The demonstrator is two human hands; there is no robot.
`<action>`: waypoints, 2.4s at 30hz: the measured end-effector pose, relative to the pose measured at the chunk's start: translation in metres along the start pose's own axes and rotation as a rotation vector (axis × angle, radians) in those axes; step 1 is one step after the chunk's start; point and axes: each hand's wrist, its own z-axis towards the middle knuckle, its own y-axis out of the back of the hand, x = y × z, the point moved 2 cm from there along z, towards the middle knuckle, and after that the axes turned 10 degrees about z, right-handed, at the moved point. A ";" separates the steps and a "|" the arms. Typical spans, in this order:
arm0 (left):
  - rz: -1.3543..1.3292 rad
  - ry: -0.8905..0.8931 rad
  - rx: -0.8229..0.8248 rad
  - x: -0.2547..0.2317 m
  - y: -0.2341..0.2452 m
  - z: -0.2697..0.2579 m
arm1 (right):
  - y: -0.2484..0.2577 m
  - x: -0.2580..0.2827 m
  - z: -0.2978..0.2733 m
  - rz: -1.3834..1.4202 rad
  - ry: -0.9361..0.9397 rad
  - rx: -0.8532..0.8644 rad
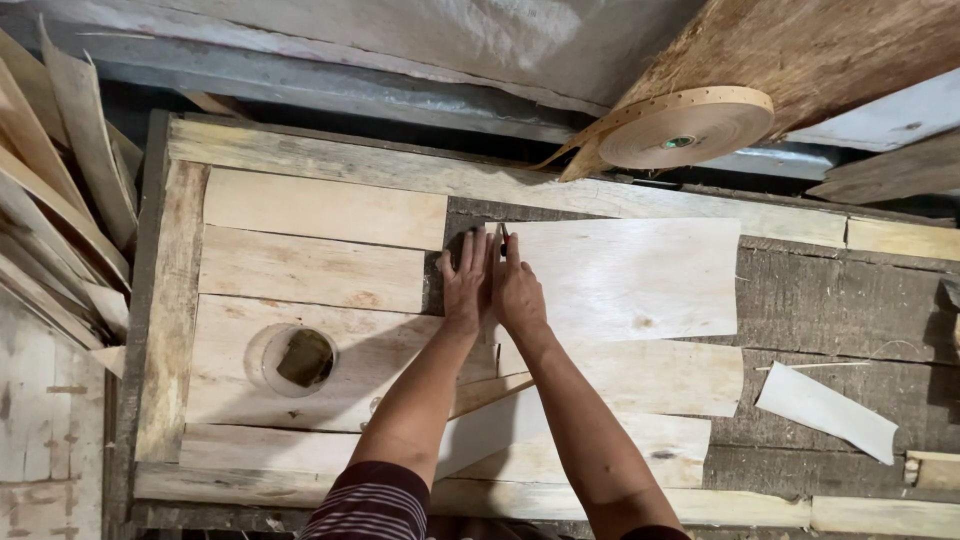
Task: Cutting and fitting small pieces of wood veneer to form a pattern.
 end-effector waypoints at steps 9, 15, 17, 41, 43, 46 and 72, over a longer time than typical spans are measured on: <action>0.089 -0.040 0.000 -0.002 0.015 -0.004 | -0.008 -0.011 0.013 -0.152 0.051 0.021; 0.064 -0.043 -0.037 -0.001 0.004 0.001 | 0.011 0.020 -0.002 -0.152 -0.034 0.061; 0.084 -0.056 -0.021 -0.002 0.019 -0.004 | -0.006 -0.006 0.007 -0.175 0.030 0.038; 0.340 -0.006 -0.074 -0.002 -0.040 0.009 | 0.002 0.005 -0.024 -0.168 0.028 0.052; 0.360 0.006 -0.122 -0.002 -0.048 0.010 | -0.004 -0.005 -0.022 -0.148 -0.002 0.055; 0.374 0.018 -0.189 -0.002 -0.060 0.009 | -0.032 -0.046 -0.013 -0.203 0.209 -0.043; 0.339 -0.095 0.055 -0.002 -0.011 -0.020 | -0.013 -0.014 -0.026 -0.208 0.123 0.017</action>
